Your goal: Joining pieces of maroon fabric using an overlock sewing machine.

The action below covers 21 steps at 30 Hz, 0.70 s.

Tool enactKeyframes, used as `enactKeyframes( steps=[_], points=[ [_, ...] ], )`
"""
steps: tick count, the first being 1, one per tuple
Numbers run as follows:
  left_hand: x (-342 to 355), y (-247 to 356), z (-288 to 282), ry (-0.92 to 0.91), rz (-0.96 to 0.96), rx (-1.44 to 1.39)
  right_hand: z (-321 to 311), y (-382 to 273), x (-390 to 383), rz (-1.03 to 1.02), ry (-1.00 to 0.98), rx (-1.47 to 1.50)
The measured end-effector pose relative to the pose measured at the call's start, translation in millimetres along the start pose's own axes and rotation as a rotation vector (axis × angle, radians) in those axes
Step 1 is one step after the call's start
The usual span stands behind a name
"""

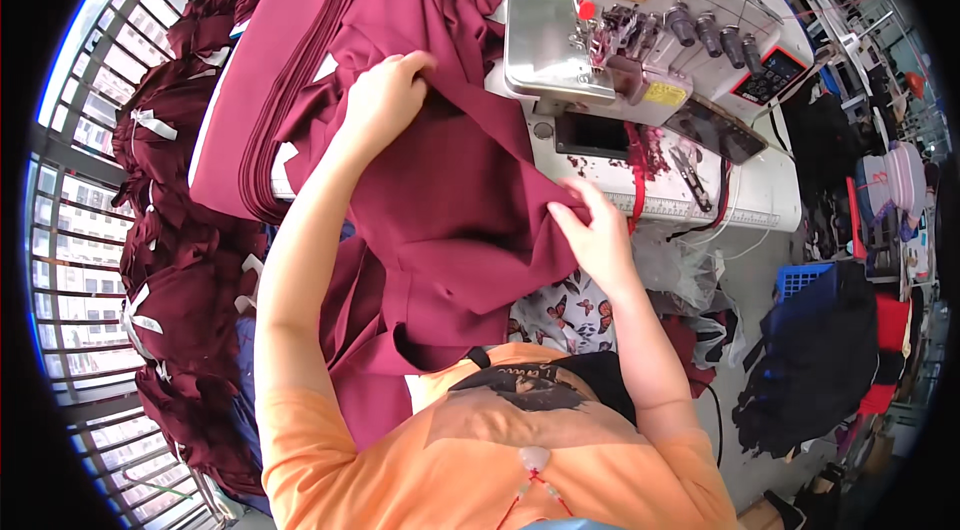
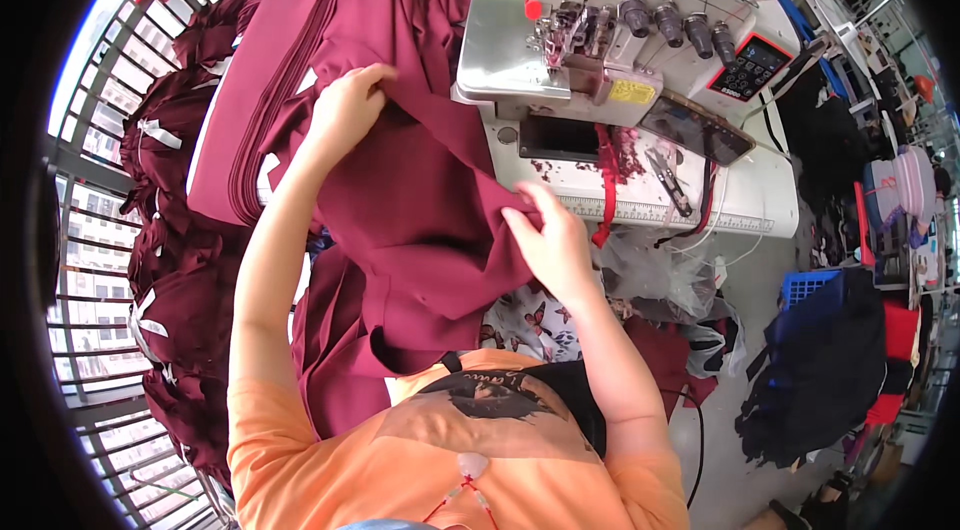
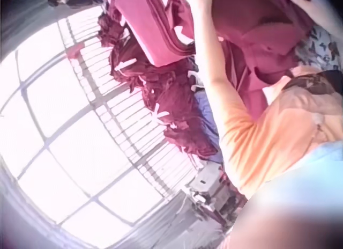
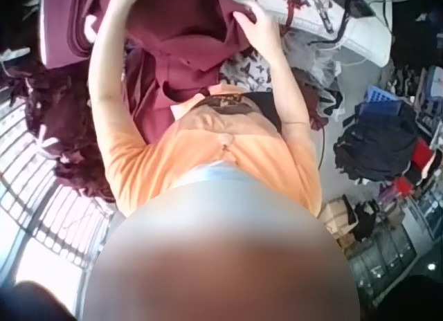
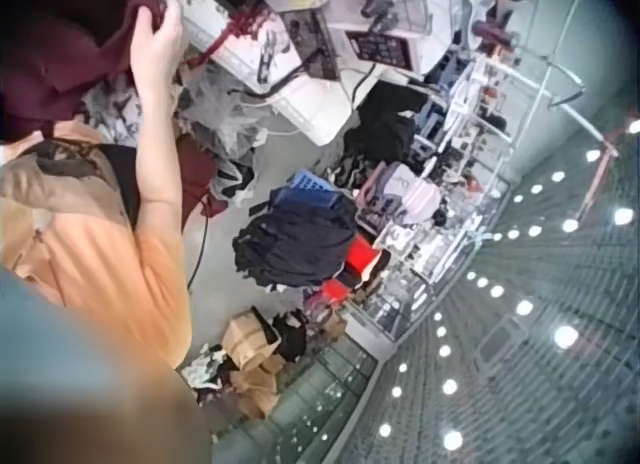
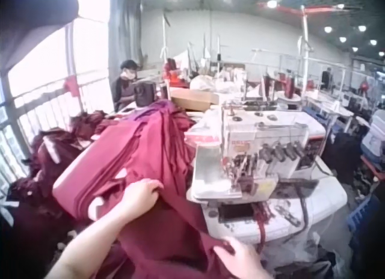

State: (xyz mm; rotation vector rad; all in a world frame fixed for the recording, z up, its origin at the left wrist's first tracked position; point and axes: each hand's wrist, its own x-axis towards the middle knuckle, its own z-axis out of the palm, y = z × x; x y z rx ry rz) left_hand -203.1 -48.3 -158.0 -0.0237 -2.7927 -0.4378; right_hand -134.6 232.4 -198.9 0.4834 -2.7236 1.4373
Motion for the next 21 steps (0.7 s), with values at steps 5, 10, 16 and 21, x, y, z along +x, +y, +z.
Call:
enactKeyframes(
  steps=[5,10,16,21],
  points=[
    [17,8,-12,0.651,-0.080,-0.328,-5,-27,-9,-0.067,-0.350,0.260],
    [31,79,-8,0.545,0.463,-0.074,-14,-15,-23,-0.022,-0.720,0.606],
    [24,103,40,0.280,0.418,-0.360,-39,31,-21,0.095,-0.371,-0.155],
    [37,100,41,0.277,0.468,-0.130,-15,17,54,0.147,0.003,0.497]
  ],
)
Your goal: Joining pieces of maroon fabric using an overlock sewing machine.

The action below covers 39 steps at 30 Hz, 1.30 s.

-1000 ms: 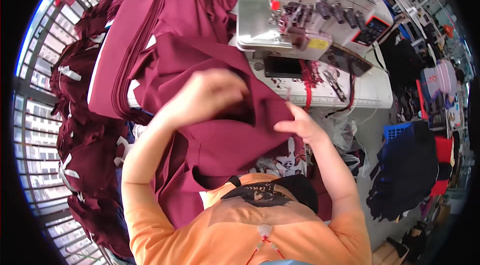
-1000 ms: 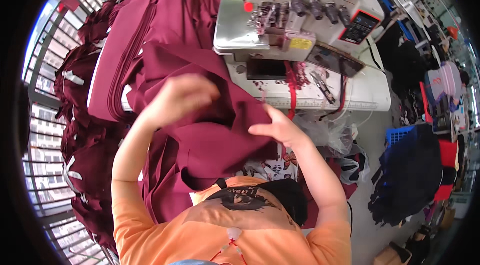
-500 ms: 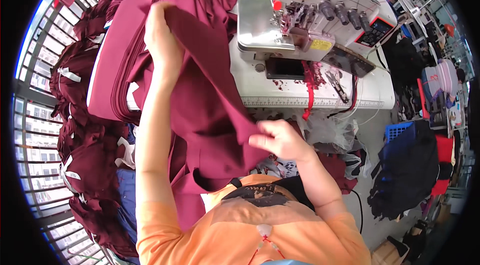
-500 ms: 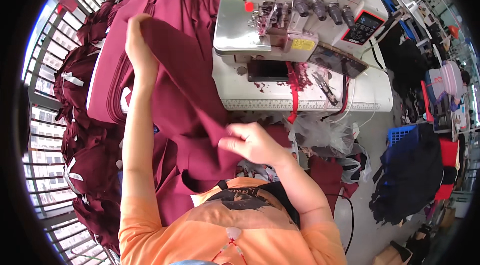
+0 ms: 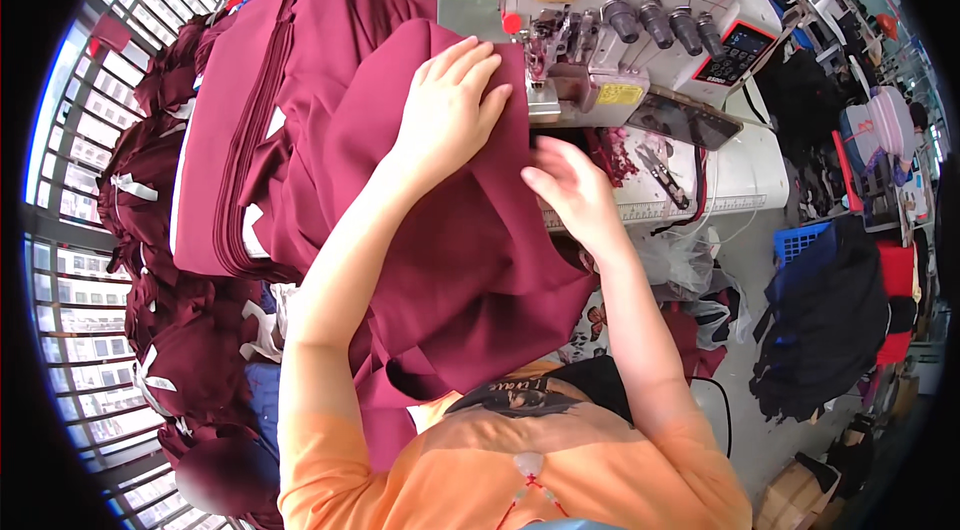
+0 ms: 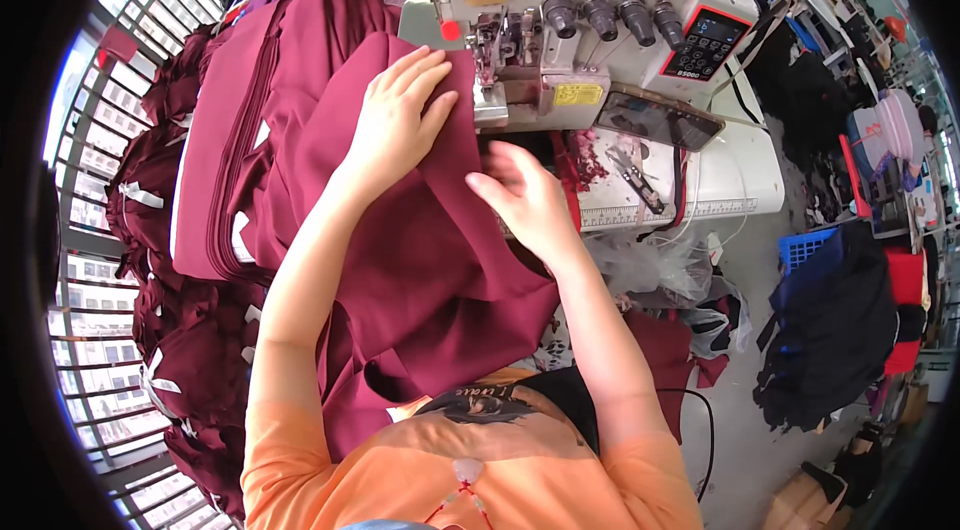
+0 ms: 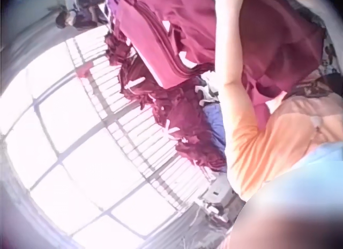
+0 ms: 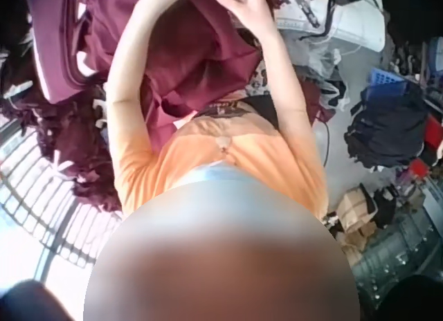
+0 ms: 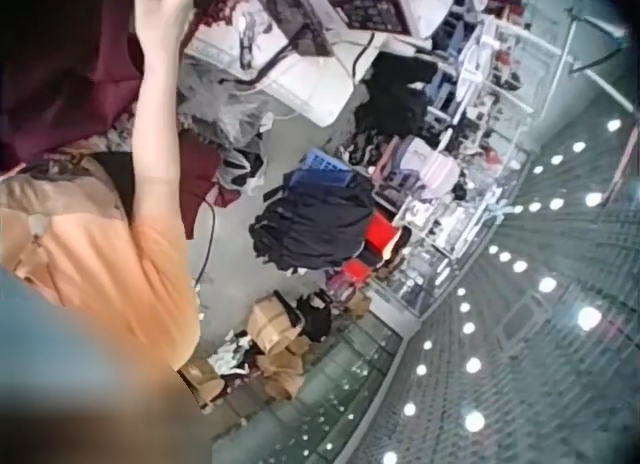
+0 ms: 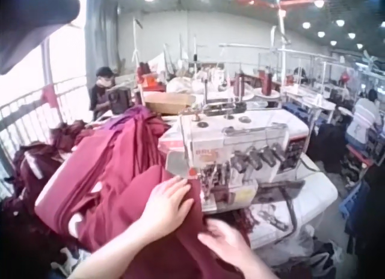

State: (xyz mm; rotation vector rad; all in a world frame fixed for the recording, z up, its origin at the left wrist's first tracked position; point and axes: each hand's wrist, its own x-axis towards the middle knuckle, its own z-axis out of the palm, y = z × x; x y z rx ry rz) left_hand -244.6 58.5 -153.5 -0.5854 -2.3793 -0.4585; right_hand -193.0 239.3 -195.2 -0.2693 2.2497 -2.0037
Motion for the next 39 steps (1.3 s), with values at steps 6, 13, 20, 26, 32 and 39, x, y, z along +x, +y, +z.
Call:
enactKeyframes(
  steps=[6,13,20,26,32,39],
  points=[
    [-21,21,-28,-0.230,0.110,-0.123,24,-1,-33,0.375,-0.461,0.681],
    [-12,45,-1,-0.090,0.046,0.088,17,16,-32,0.220,-0.146,0.765],
    [-9,42,7,-0.074,0.047,0.096,4,23,-22,0.175,-0.144,0.671],
    [-69,53,-46,-0.294,-0.104,-0.496,-5,6,-4,0.137,-0.173,0.622],
    [-292,45,-65,-0.030,-1.103,-0.273,4,-22,30,0.126,-0.216,0.372],
    [-261,43,-18,-0.529,-0.924,-0.450,7,-25,21,0.256,-0.144,0.851]
  ],
)
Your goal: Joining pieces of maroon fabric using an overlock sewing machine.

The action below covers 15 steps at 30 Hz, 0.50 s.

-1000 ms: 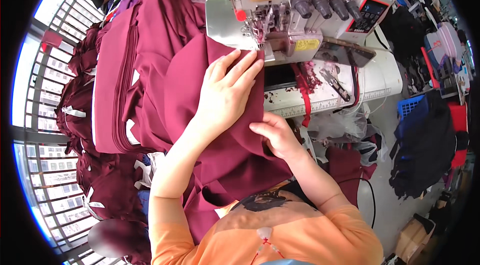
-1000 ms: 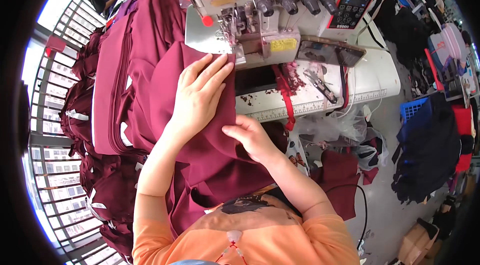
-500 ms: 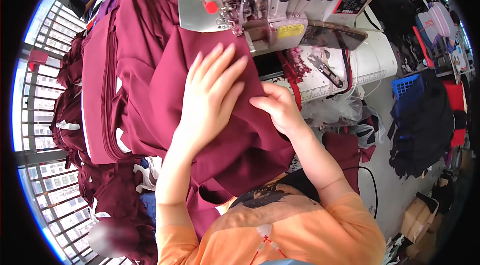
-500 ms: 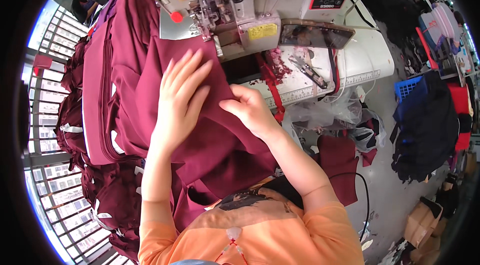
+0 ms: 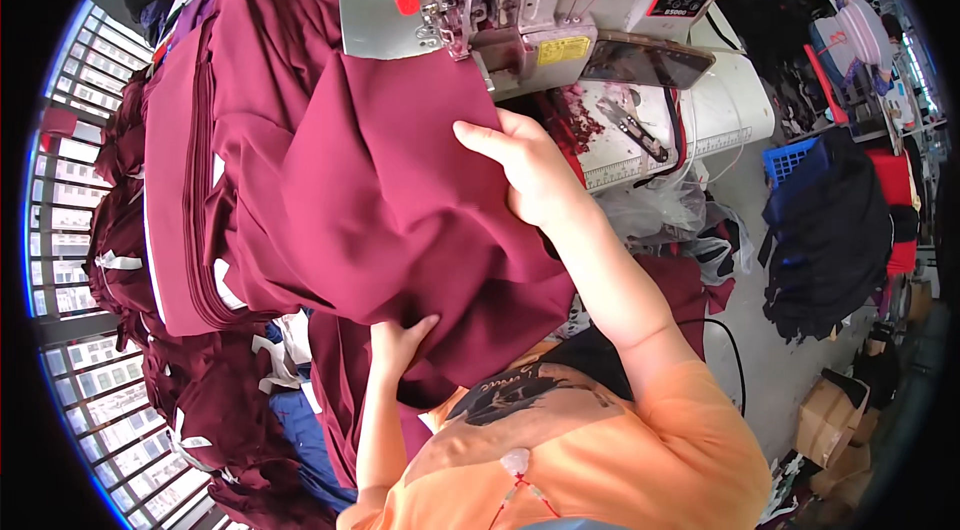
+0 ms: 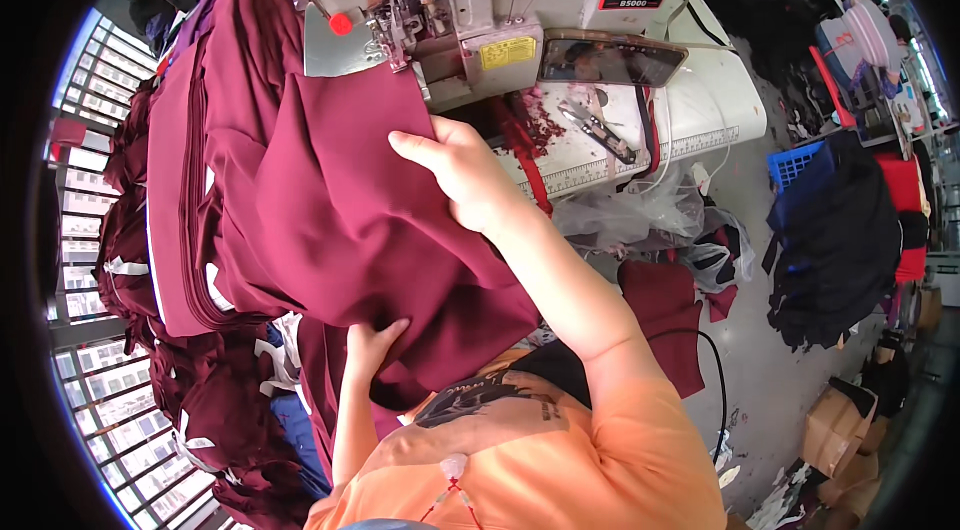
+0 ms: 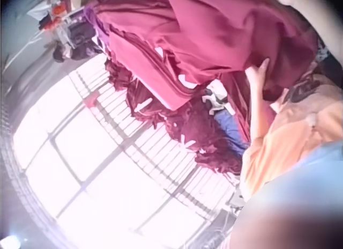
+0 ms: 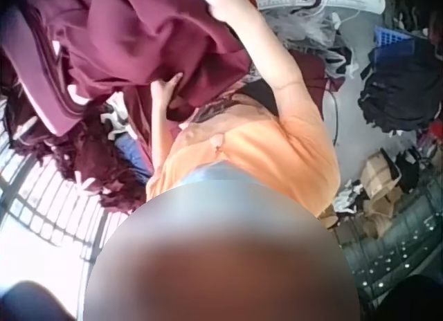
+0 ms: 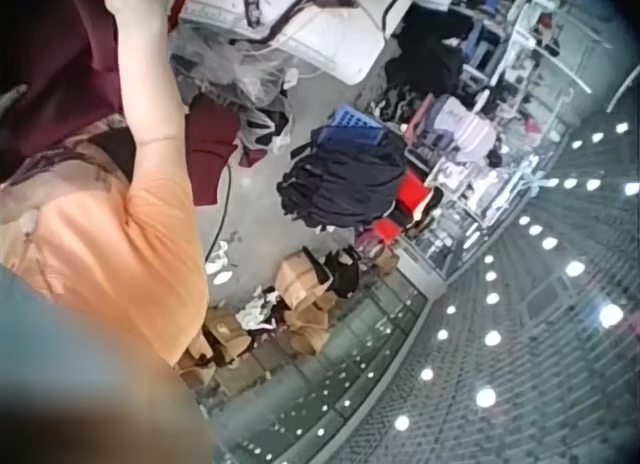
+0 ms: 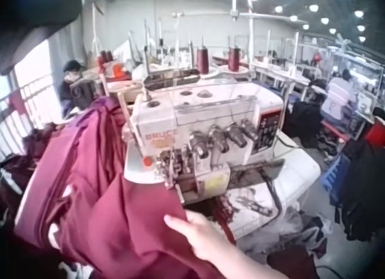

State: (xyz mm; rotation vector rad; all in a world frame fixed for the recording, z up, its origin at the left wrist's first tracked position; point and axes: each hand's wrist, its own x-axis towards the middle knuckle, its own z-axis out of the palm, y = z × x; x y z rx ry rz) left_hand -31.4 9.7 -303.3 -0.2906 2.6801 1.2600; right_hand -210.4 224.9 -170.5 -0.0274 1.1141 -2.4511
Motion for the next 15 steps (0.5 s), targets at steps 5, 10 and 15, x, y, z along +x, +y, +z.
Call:
enactKeyframes(
  steps=[5,10,15],
  points=[
    [-4,-6,1,0.134,-0.133,0.590,-8,-2,1,-0.095,-0.018,-0.482],
    [-40,10,-26,0.254,0.121,0.476,-15,2,9,-0.041,0.040,-0.485],
    [-25,-10,22,0.131,0.045,-0.055,0,-4,1,0.079,-0.007,0.075]
  ],
)
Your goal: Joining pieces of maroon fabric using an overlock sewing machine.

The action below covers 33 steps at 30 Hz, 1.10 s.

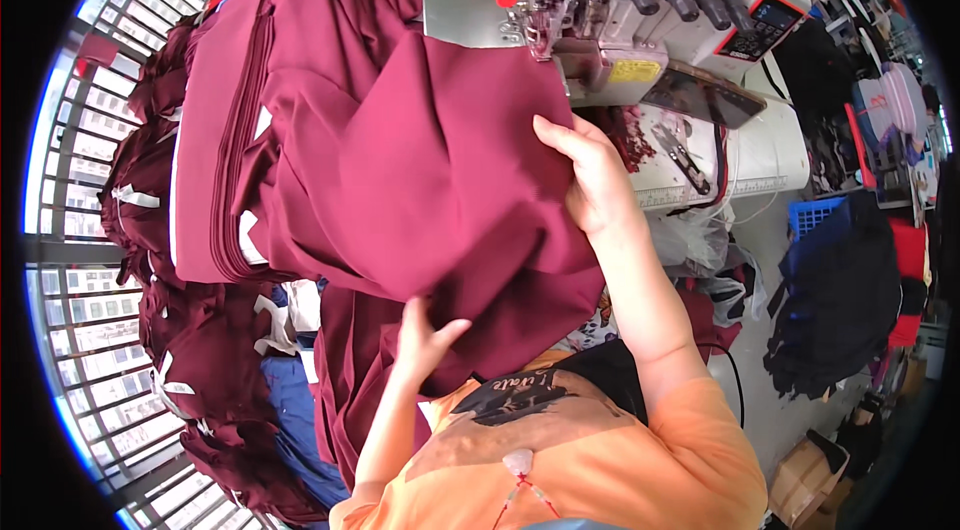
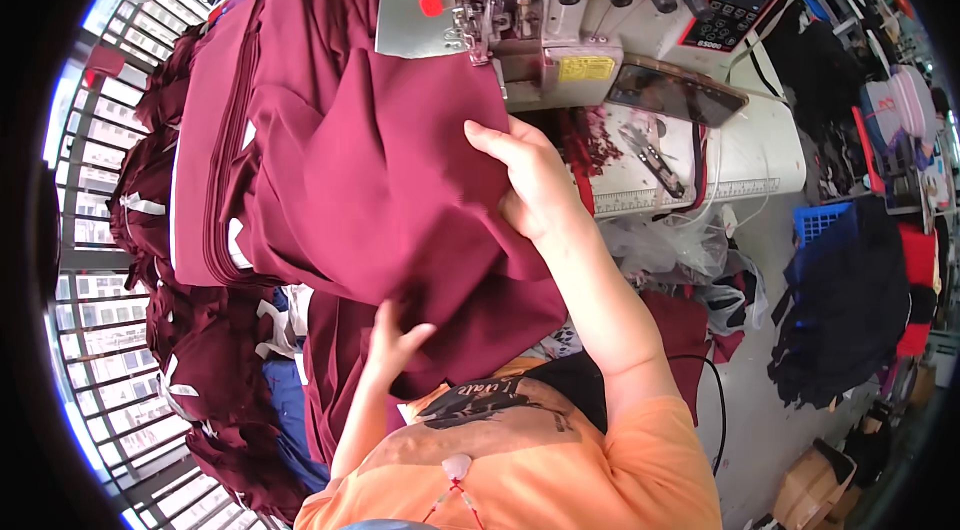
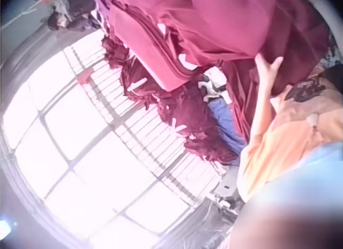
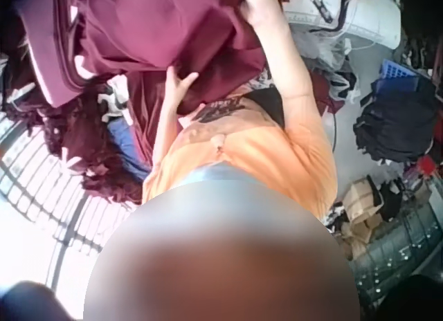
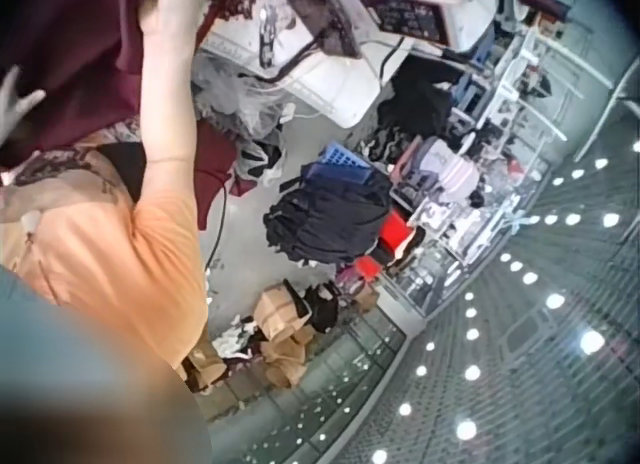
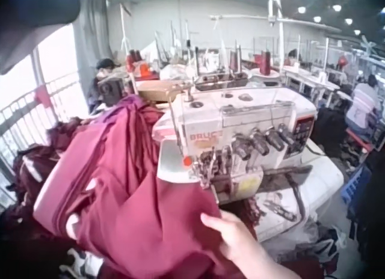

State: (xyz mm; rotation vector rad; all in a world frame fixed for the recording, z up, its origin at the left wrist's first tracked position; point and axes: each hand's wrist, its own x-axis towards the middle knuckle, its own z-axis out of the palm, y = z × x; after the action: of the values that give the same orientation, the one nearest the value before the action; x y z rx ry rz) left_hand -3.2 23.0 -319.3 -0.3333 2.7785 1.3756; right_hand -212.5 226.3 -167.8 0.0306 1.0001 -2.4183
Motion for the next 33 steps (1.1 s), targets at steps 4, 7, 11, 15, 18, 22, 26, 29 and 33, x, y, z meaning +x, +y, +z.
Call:
enactKeyframes(
  steps=[4,7,11,15,18,22,26,29,33],
  points=[
    [29,11,36,0.040,0.099,0.090,7,0,-1,-0.013,0.026,0.056],
    [31,19,31,-0.046,0.158,0.248,1,-2,3,-0.067,0.023,-0.276],
    [2,21,-19,-0.178,-0.011,-0.104,-12,1,4,-0.130,-0.010,-0.368],
    [-24,30,-76,-0.098,-0.628,-0.757,-5,-1,5,-0.023,-0.029,-0.199],
    [-27,27,-95,0.007,-0.206,-0.586,-3,1,7,-0.053,0.008,-0.275],
    [-22,18,-114,-0.041,-0.054,-0.795,-4,7,9,-0.164,-0.026,-0.480],
    [-9,27,-125,0.144,-0.431,-1.205,-3,7,8,-0.076,-0.062,-0.390],
    [-2,23,-133,0.242,-0.373,-1.147,-3,9,8,-0.122,-0.064,-0.436],
    [-5,26,-139,0.374,-0.294,-1.058,-9,9,11,-0.134,-0.095,-0.356]
  ],
)
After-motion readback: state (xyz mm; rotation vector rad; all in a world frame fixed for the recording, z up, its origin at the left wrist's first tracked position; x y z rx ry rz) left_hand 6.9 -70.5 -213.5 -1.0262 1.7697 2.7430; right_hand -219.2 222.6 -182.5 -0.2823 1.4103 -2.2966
